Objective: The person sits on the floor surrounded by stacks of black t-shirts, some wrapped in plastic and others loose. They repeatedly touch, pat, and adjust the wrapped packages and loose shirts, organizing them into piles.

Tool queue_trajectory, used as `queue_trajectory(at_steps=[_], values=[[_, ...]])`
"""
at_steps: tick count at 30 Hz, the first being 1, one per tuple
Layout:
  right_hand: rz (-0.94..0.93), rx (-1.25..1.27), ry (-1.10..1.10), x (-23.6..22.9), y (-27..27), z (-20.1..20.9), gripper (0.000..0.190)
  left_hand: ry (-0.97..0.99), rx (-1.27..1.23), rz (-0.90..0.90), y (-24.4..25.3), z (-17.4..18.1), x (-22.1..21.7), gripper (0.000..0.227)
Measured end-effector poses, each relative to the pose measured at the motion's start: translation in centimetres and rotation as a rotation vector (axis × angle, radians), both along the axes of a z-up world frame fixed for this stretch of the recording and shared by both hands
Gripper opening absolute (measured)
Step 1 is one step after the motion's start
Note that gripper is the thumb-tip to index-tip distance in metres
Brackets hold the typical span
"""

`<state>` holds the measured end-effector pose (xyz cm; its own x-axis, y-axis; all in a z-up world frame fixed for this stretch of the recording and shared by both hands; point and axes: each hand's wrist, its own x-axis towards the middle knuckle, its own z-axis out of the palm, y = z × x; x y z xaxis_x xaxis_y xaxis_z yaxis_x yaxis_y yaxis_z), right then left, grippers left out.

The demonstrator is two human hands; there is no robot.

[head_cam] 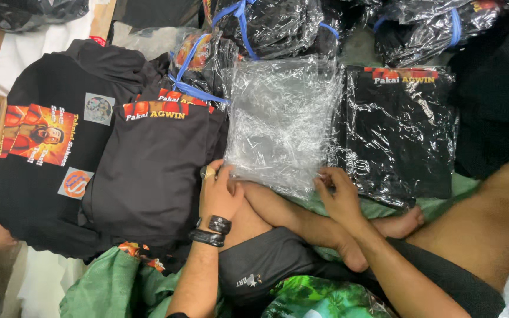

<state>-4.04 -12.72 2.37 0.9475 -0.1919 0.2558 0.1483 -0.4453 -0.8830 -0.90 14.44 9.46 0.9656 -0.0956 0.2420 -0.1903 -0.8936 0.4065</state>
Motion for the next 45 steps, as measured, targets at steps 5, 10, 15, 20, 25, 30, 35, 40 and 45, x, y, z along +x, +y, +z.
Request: queue_trajectory(at_steps=[5, 10, 15, 20, 25, 30, 35, 40, 45], values=[[0.065, -0.192, 0.061, 2.6, 0.5, -0.7, 0.028, -0.313, 0.198, 0.081, -2.1, 0.9, 2.8, 0.047], [0.076, -0.18, 0.285, 5.0, 1.3, -2.1, 0.029, -0.236, 0.174, 0.063, -5.3, 1.5, 7.2, 0.05], [0.087, -0.141, 0.485, 4.0, 2.8, -0.6, 0.03, 0.106, 0.16, 0.101, -7.4, 1.8, 10.7, 0.066], [0.13, -0.196, 0.465, 2.2, 3.3, -4.7, 0.037, 0.504, 0.264, 0.015, -8.8, 0.3, 11.4, 0.096], [0.142, -0.524, 0.353, 2.4, 4.0, -3.5, 0.044, 0.65, 0.299, -0.033, -9.8, -0.3, 11.8, 0.105], [0.161, -0.591, 0.372, 5.7, 5.7, -1.1, 0.069, 0.763, 0.33, 0.006, -9.9, -1.6, 13.0, 0.105], [0.064, -0.44, 0.245, 11.0, 6.1, -5.5, 0.066, 0.793, 0.264, 0.122, -9.2, -5.6, 14.3, 0.108], [0.101, -0.686, 0.327, 12.3, 7.5, -6.3, 0.068, 0.818, 0.229, 0.18, -8.9, -5.6, 15.3, 0.106], [0.191, -0.875, 0.641, 12.5, 8.2, -6.7, 0.074, 0.83, 0.214, 0.188, -8.6, -6.1, 15.2, 0.102]])
